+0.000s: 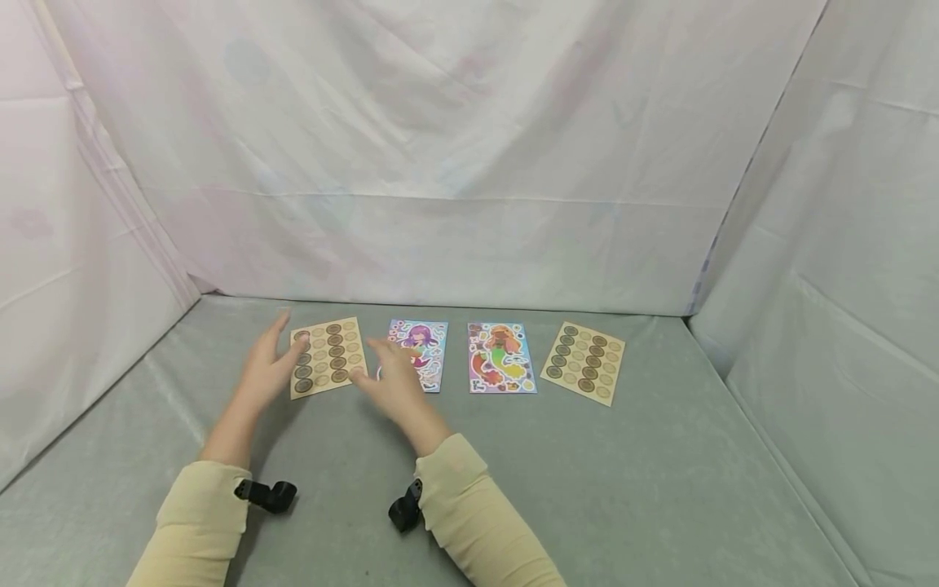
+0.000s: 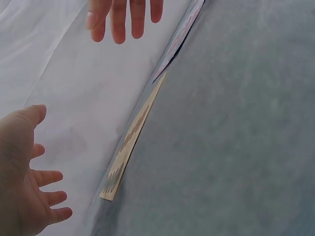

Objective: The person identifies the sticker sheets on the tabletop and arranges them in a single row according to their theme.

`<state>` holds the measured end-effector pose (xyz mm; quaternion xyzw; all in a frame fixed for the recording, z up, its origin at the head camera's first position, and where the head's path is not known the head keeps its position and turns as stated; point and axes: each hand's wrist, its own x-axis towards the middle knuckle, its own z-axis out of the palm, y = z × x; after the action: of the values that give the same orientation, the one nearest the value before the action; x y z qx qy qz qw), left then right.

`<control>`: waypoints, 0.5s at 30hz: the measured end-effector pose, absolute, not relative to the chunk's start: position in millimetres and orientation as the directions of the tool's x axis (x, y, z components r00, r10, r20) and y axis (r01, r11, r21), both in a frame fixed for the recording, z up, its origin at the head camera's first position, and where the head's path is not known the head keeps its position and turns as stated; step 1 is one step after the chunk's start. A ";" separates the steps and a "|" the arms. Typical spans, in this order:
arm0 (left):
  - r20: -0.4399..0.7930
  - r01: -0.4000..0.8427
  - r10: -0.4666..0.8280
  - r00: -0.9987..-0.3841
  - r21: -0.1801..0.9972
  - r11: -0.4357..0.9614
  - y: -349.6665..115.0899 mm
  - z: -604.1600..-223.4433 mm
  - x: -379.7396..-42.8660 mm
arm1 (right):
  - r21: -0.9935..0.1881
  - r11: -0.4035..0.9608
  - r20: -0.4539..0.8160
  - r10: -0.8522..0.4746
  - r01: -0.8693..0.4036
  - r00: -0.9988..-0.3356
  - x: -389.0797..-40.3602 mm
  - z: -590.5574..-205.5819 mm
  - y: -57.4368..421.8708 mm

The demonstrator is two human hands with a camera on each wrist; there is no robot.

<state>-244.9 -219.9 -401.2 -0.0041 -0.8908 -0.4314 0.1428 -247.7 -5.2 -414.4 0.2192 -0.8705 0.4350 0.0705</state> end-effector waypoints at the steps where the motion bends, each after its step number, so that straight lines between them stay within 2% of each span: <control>1: 0.251 0.124 -0.119 -0.961 0.770 0.627 -220.2 -402.1 -244.6 | -0.734 0.520 0.309 -0.317 -0.437 -0.897 -247.2 -415.1 -6.5; 15: 0.153 0.014 -0.205 -0.967 0.833 0.553 -226.3 -418.1 -245.1 | -0.842 0.448 0.197 -0.261 -0.300 -0.945 -242.0 -423.0 -19.7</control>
<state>-245.1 -226.3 -418.1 0.0547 -0.8735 -0.4694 0.1168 -242.0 -19.7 -423.0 0.1649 -0.8507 0.4988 0.0193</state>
